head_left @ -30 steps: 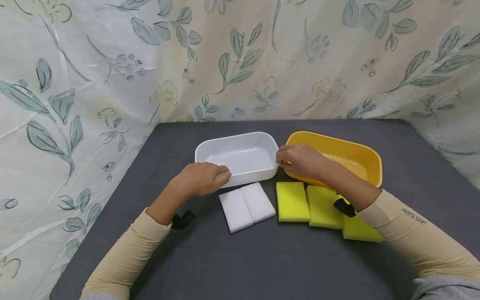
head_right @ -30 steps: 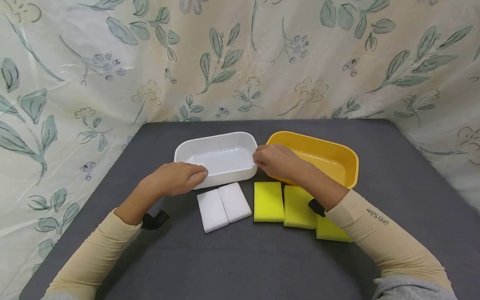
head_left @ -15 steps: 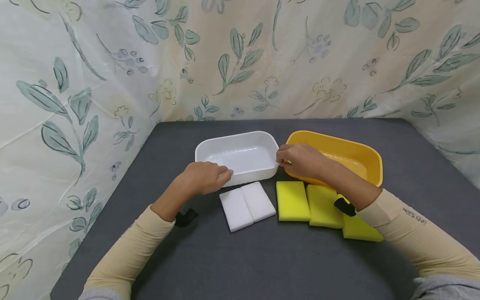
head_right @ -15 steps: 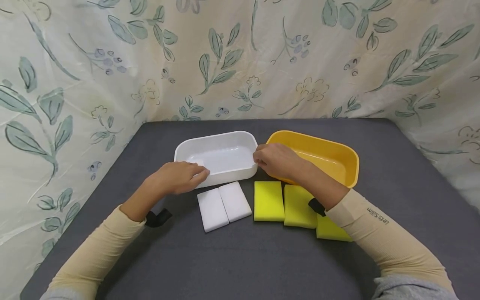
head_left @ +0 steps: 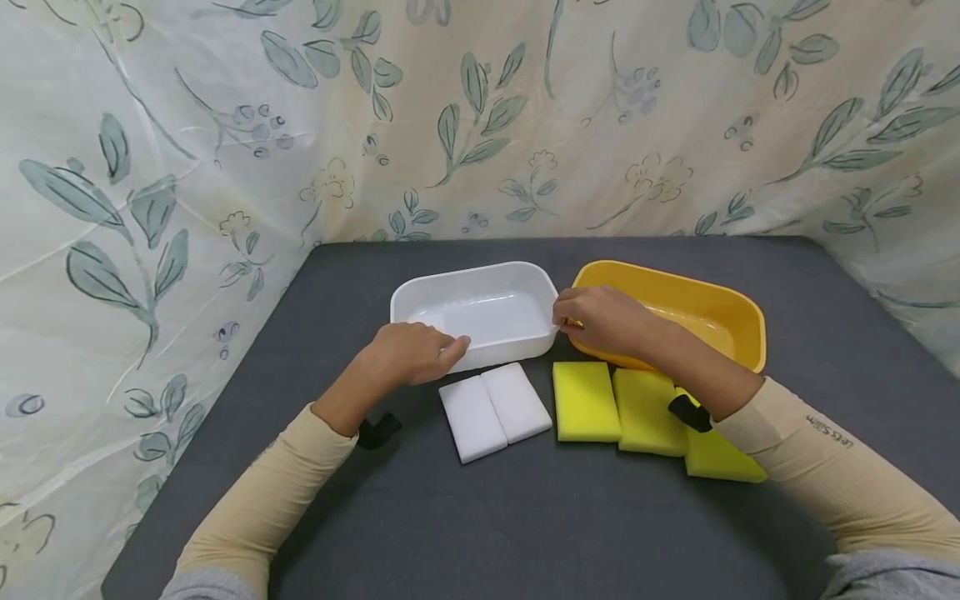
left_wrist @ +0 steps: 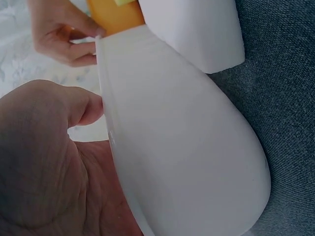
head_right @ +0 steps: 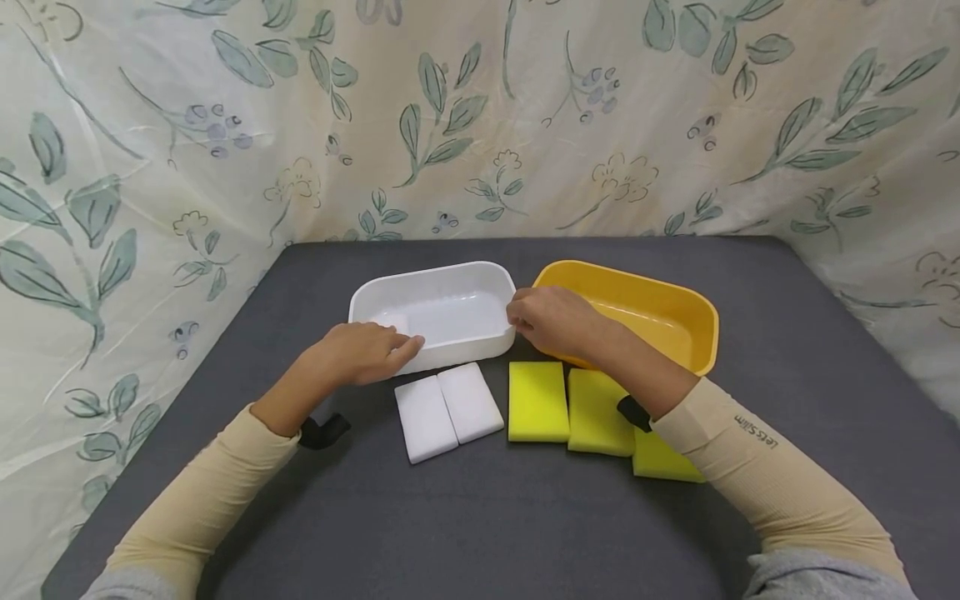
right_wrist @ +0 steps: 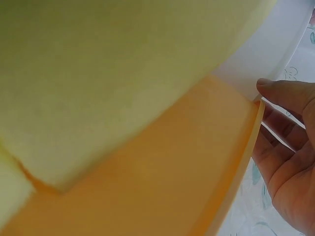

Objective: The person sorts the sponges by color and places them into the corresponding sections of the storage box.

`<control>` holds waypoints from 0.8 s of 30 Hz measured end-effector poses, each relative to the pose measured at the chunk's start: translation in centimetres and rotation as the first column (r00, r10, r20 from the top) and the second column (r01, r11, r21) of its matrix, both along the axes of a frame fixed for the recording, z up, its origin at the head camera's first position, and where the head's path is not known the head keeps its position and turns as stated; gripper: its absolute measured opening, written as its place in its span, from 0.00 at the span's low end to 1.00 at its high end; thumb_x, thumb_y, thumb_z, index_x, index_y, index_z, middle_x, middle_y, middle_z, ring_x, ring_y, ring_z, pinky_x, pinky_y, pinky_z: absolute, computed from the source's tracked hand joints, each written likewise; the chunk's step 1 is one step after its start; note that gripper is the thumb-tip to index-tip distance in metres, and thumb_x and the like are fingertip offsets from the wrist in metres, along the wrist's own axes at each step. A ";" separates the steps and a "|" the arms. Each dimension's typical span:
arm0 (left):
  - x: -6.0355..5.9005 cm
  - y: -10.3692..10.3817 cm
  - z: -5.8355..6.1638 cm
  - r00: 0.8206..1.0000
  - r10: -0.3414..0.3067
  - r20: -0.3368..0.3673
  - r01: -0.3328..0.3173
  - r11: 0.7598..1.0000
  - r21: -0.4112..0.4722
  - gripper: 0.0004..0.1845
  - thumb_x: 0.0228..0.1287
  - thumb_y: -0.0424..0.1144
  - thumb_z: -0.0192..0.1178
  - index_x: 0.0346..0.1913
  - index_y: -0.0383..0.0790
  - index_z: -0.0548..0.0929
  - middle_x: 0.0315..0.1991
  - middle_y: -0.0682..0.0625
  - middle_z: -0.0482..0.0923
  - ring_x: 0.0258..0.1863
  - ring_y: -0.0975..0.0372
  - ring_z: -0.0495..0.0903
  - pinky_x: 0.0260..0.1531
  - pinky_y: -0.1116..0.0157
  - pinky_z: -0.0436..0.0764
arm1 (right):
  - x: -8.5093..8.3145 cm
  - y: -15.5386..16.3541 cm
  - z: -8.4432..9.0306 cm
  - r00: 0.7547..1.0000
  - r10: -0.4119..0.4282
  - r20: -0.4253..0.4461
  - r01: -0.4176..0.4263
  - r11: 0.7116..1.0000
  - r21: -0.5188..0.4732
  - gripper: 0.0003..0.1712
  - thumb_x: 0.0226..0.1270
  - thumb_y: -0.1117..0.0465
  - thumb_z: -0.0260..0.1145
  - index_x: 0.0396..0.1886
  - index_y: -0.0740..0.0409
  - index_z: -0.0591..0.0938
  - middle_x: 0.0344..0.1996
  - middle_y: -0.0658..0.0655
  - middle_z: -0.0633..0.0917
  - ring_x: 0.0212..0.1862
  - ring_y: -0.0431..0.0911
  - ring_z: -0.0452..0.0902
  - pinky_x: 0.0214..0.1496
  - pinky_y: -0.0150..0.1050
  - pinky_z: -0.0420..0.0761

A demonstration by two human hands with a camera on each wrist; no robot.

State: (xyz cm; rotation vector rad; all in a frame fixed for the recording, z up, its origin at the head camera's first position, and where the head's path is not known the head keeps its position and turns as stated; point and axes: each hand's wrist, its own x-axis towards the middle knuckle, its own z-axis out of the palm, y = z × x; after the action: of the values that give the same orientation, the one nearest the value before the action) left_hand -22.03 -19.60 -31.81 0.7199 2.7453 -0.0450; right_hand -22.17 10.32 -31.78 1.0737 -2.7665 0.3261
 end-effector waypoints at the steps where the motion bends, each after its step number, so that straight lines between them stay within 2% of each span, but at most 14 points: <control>1: 0.0 0.0 0.0 1.000 0.001 0.006 -0.001 1.000 -0.001 0.36 0.77 0.61 0.28 0.72 0.48 0.73 0.67 0.45 0.74 0.65 0.51 0.73 0.56 0.46 0.74 | 0.0 0.0 0.0 1.000 0.001 0.000 -0.001 1.000 -0.001 0.07 0.58 0.71 0.74 0.36 0.59 0.89 0.36 0.55 0.87 0.32 0.47 0.78 0.40 0.39 0.84; 10: -0.1 -0.1 0.2 0.998 0.022 0.055 -0.026 0.998 0.065 0.36 0.77 0.61 0.29 0.76 0.44 0.66 0.72 0.41 0.67 0.71 0.49 0.64 0.67 0.46 0.64 | -0.1 0.1 -0.1 1.000 0.003 -0.006 -0.003 1.000 -0.006 0.06 0.58 0.71 0.74 0.35 0.58 0.89 0.36 0.55 0.87 0.32 0.46 0.78 0.40 0.38 0.84; 14: 0.6 -0.1 0.6 1.000 0.002 0.005 -0.003 0.993 0.114 0.37 0.77 0.61 0.33 0.76 0.39 0.65 0.73 0.38 0.64 0.73 0.46 0.60 0.70 0.46 0.59 | 0.0 0.1 0.0 1.000 0.012 -0.007 -0.012 1.000 -0.007 0.06 0.58 0.70 0.74 0.34 0.58 0.88 0.36 0.55 0.88 0.33 0.46 0.79 0.39 0.38 0.84; 17: 1.4 -0.2 1.0 0.997 -0.019 -0.078 0.033 0.984 0.176 0.37 0.76 0.60 0.40 0.76 0.37 0.64 0.73 0.35 0.62 0.73 0.45 0.59 0.70 0.47 0.58 | 0.1 0.2 0.1 1.000 0.010 0.000 -0.010 1.000 -0.007 0.06 0.59 0.71 0.74 0.35 0.59 0.88 0.36 0.55 0.87 0.33 0.46 0.79 0.39 0.38 0.84; 20: 2.5 -0.1 1.2 0.977 -0.055 -0.205 0.101 0.969 0.226 0.38 0.72 0.60 0.49 0.72 0.34 0.68 0.67 0.36 0.67 0.66 0.45 0.67 0.64 0.49 0.67 | 0.2 0.2 0.1 1.000 0.005 0.003 -0.005 1.000 -0.008 0.06 0.58 0.71 0.74 0.35 0.59 0.89 0.36 0.55 0.88 0.33 0.47 0.79 0.40 0.39 0.84; 22: 3.4 0.1 1.1 0.948 -0.090 -0.305 0.166 0.958 0.232 0.34 0.69 0.59 0.54 0.64 0.33 0.73 0.56 0.40 0.72 0.53 0.50 0.72 0.53 0.53 0.74 | 0.2 0.2 0.1 1.000 0.007 0.005 -0.007 1.000 -0.006 0.06 0.58 0.71 0.74 0.35 0.59 0.89 0.36 0.55 0.88 0.33 0.47 0.79 0.40 0.39 0.84; 24: 4.4 0.4 1.0 0.912 -0.137 -0.387 0.244 0.940 0.241 0.27 0.67 0.57 0.59 0.53 0.34 0.77 0.43 0.45 0.71 0.40 0.54 0.70 0.40 0.58 0.75 | 0.3 0.2 0.1 1.000 0.007 0.006 -0.007 1.000 -0.004 0.06 0.58 0.71 0.74 0.35 0.59 0.89 0.37 0.55 0.88 0.33 0.47 0.80 0.40 0.39 0.84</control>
State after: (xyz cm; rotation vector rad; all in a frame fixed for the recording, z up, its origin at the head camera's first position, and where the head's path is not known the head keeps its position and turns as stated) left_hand -17.59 -19.22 -30.78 1.1681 3.0578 0.1985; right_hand -21.87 10.52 -31.67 1.0836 -2.7671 0.3362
